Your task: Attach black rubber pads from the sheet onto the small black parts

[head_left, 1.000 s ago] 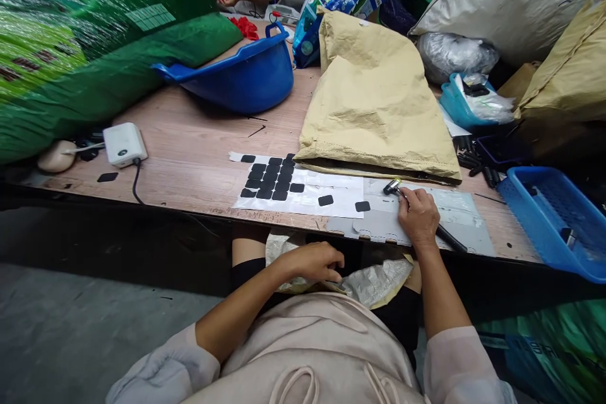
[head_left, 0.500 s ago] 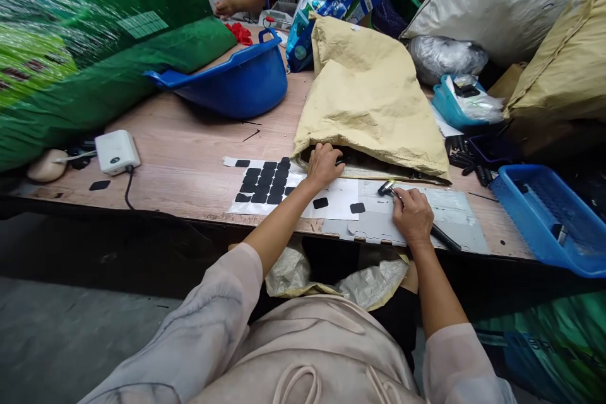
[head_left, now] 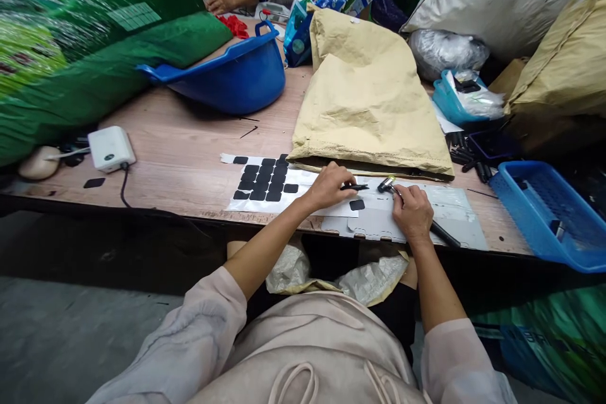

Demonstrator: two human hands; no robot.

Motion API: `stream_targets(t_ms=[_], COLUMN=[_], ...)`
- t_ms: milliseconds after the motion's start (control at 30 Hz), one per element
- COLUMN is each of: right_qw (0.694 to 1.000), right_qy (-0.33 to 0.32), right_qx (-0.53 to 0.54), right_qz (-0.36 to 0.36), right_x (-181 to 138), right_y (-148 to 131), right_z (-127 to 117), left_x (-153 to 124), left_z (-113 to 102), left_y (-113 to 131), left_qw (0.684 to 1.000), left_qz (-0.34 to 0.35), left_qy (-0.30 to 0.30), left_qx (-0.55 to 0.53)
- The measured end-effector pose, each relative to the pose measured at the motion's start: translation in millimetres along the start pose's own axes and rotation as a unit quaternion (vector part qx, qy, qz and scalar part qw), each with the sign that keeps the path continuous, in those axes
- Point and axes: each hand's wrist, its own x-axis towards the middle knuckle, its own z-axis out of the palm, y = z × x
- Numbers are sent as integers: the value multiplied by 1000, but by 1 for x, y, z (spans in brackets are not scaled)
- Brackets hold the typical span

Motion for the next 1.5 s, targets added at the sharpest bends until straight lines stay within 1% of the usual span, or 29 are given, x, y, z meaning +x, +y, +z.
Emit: stream_targets(t_ms=[100,200,333,400,467,533,633,700,767,933,1000,1100,1267,1433,1500], right_qw=[1000,1000,1000,999,996,989,972,965,964,967,970,975,977,981,981], right_qy=[2,0,-10,-3,16,32,5,-24,-39,-11,-20,-35,1,-33,-29], right_qx=[-3,-2,19,44,84,140,233,258,258,250,237,212,208,187,187], right_qz=[0,3,7,9,14,12,-24,-40,-45,-48,-52,-57,-47,-33,-30], right_x=[0,0,3,6,7,6,2,-1,-2,-3,-4,-5,-5,-10,-10], right_y=[0,2,7,4,-7,-25,-55,-70,-79,-87,-88,-88,-83,-79,-77], right_z=[0,1,0,-5,-13,-21,-28,-29,-29,-30,-27,-23,-30,-31,-32], left_x=[-10,-14,-12,-11,-10,-9,-9,-8,-7,-6,-6,-6,-5,-6,-7], left_z=[15,25,27,27,28,29,31,32,32,33,33,33,32,32,33], left_y=[-2,-8,-12,-12,-12,-12,-14,-16,-17,-18,-17,-15,-13,-12,-12], left_qw=[1000,998,995,995,994,994,993,993,994,995,995,995,994,994,994], left_qz=[-1,-22,-33,-41,-43,-39,-38,-42,-41,-26,-26,-33,-30,-40,-39], left_qy=[-11,13,28,27,28,34,39,33,24,24,27,35,32,33,34], left_qx=[-27,-58,-86,-91,-94,-95,-100,-102,-99,-89,-90,-92,-98,-98,-97])
